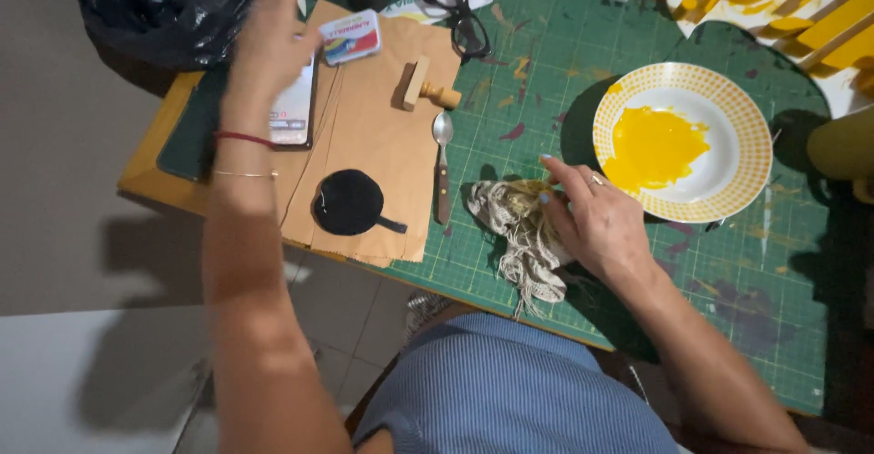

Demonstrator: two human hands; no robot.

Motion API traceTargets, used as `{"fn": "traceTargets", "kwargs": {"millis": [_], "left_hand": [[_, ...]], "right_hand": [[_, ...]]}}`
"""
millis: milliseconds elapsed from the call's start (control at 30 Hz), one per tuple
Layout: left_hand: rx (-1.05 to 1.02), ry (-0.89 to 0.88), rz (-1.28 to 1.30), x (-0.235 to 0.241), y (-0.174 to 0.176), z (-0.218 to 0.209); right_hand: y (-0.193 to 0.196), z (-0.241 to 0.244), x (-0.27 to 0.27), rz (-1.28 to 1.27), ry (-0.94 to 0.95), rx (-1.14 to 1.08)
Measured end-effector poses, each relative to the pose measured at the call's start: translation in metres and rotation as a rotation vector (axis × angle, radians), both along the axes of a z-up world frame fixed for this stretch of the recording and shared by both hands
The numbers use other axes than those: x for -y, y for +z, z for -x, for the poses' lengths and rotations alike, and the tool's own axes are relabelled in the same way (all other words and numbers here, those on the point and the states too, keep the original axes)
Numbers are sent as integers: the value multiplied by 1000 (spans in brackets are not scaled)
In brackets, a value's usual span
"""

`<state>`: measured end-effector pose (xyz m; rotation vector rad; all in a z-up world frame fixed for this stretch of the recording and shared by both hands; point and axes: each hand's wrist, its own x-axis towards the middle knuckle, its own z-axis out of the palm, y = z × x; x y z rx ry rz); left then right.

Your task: Painting large foam letters with yellow paint using a brush on a green cutting mat.

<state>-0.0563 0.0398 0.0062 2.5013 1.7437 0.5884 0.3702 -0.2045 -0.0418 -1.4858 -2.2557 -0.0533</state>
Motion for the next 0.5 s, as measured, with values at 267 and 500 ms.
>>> {"fn": "traceTargets", "kwargs": {"millis": [267,500], "left_hand": [[7,368,173,61,12,42],[45,477,295,68,-37,12]], "right_hand": [[0,1,-1,35,-36,42],[1,1,0,-4,-10,29]]}}
